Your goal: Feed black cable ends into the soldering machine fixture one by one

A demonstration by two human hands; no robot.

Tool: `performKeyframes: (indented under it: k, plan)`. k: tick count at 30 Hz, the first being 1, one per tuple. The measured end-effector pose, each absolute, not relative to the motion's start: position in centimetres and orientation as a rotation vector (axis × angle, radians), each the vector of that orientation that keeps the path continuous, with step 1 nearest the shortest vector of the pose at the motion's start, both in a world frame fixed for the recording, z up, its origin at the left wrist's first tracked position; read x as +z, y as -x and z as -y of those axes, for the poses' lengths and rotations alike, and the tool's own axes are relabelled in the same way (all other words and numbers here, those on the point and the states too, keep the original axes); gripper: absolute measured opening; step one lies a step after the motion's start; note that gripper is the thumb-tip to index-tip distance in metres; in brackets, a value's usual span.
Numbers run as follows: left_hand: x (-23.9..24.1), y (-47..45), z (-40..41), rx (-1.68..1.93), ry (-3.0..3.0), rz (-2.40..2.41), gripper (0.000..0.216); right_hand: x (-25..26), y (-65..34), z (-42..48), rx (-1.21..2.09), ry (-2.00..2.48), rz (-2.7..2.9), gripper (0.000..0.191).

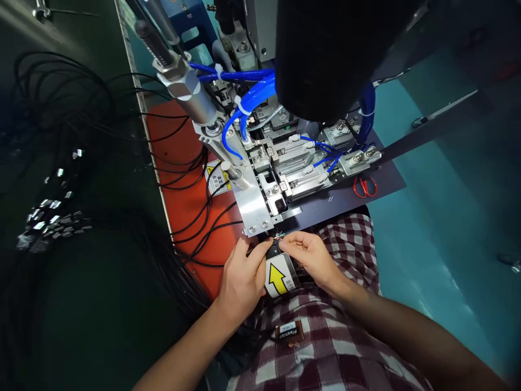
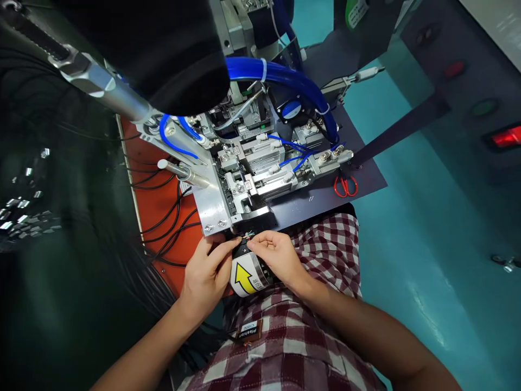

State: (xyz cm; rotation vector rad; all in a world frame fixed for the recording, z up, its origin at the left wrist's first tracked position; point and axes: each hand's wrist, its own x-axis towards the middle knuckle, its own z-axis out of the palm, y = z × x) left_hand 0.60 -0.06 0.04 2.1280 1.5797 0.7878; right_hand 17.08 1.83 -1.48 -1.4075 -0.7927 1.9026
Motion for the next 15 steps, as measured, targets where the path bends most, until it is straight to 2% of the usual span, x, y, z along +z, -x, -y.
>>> performKeyframes:
  k: [2, 6, 8, 10, 15]
  plan:
    - [0.1, -0.6, 0.1, 0.784, -2.119, -1.576, 0.027, -1.1, -17.0, -1.9, 1.787, 1.473, 0.943, 0.021]
    - [0.2, -0.6, 0.1, 0.775, -2.111, -1.571, 0.028, -0.3, -17.5, -2.2, 1.276, 1.590, 1.504, 0.014]
    - [0.1, -0.6, 0.0, 0.773, -2.118, -1.570, 0.029, -0.2, -17.8, -2.5, 1.159, 1.570, 1.630, 0.013]
    - [0.1, -0.6, 0.0, 0.764, -2.139, -1.571, 0.029, -0.5, -18.0, -2.9, 1.260, 1.522, 1.559, 0.013]
    - [0.9, -0.3, 0.2, 0.548, -2.428, -1.682, 0.029, -2.1, -18.1, -3.8, 1.901, 1.318, 0.980, 0.024]
